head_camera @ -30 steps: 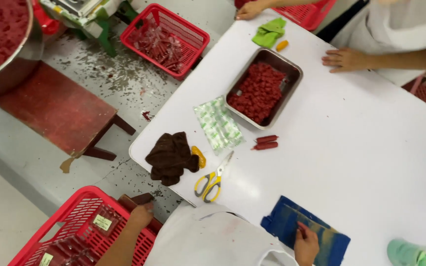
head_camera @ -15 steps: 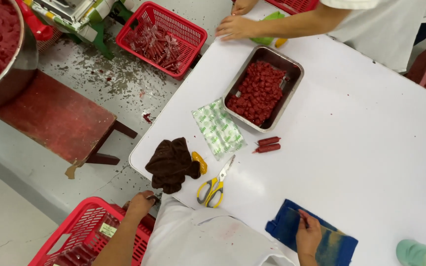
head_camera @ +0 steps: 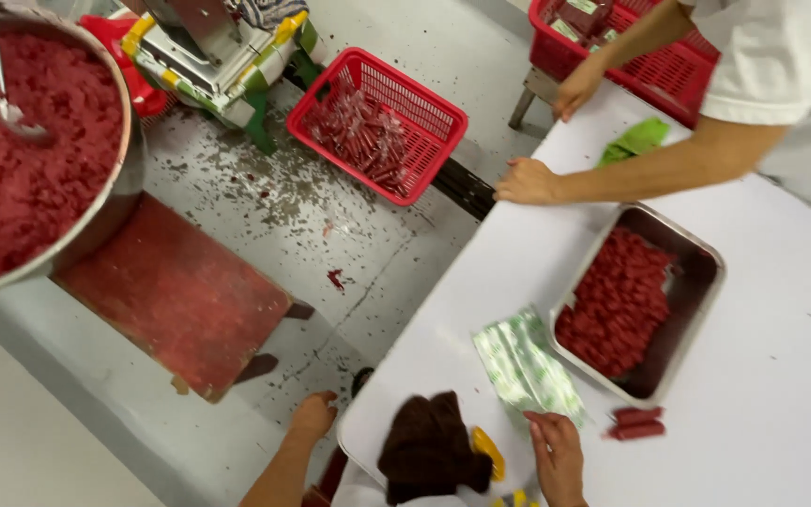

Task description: Manually wrapping small portions of red food material in plastic film and twisting the ends to create individual packages.

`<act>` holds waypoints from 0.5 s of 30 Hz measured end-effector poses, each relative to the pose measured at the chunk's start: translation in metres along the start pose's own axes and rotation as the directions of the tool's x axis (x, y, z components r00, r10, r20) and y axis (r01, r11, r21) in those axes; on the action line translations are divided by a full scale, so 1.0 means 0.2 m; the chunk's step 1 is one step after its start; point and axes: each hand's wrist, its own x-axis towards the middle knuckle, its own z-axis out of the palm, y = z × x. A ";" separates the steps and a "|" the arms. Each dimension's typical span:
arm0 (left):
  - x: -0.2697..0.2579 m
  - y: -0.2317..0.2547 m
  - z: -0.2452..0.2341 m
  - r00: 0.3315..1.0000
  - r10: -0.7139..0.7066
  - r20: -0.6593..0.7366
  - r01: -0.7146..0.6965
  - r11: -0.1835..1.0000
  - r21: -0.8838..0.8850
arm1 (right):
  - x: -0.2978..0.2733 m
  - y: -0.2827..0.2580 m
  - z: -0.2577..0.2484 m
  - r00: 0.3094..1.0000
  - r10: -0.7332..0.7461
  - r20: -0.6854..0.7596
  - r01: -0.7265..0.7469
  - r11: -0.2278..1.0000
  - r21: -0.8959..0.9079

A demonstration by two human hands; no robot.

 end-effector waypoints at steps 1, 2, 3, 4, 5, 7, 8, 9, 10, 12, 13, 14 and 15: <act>0.02 0.04 -0.10 1.000 -0.003 0.002 0.003 1.000 0.005 | 0.09 -0.06 0.09 1.000 0.005 0.001 -0.005 1.000 0.003; 0.04 0.08 -0.20 0.998 -0.052 0.026 0.055 0.993 -0.100 | 0.17 -0.12 0.18 0.997 -0.059 0.051 0.058 0.998 0.020; 0.06 0.13 -0.28 0.994 -0.098 0.057 0.108 0.973 -0.204 | 0.24 -0.18 0.25 0.987 -0.122 0.101 0.119 0.992 0.037; 0.14 0.13 -0.34 0.993 -0.101 0.061 0.111 0.974 -0.199 | 0.34 -0.23 0.33 0.988 -0.116 0.103 0.112 0.993 0.038; 0.21 0.12 -0.38 0.997 -0.076 0.022 0.079 0.981 -0.177 | 0.41 -0.29 0.39 0.978 -0.177 0.115 0.176 0.984 0.012; 0.36 0.10 -0.41 0.998 -0.055 -0.004 0.054 0.988 -0.147 | 0.56 -0.40 0.52 0.965 -0.224 0.137 0.228 0.974 -0.014; 0.45 0.08 -0.41 0.999 -0.028 -0.020 0.026 0.996 -0.087 | 0.64 -0.45 0.57 0.941 -0.322 0.108 0.325 0.945 -0.018; 0.52 0.06 -0.39 1.000 0.000 -0.030 -0.001 1.000 -0.031 | 0.71 -0.49 0.61 0.905 -0.416 0.088 0.420 0.907 -0.027; 0.58 0.08 -0.38 1.000 -0.008 -0.012 0.007 0.999 -0.032 | 0.77 -0.48 0.66 0.909 -0.404 0.102 0.409 0.912 -0.029; 0.65 0.08 -0.35 0.984 0.164 -0.066 -0.169 0.984 -0.062 | 0.85 -0.46 0.77 0.919 -0.370 0.134 0.380 0.924 -0.050; 0.66 0.11 -0.33 0.987 0.152 -0.058 -0.156 0.985 -0.068 | 0.86 -0.44 0.80 0.919 -0.366 0.148 0.376 0.925 -0.047; 0.67 0.15 -0.30 0.983 0.175 -0.051 -0.178 0.981 -0.077 | 0.86 -0.42 0.83 0.925 -0.342 0.166 0.355 0.933 -0.059; 0.70 0.20 -0.28 0.978 0.202 -0.047 -0.205 0.975 -0.085 | 0.87 -0.39 0.85 0.931 -0.320 0.178 0.337 0.939 -0.074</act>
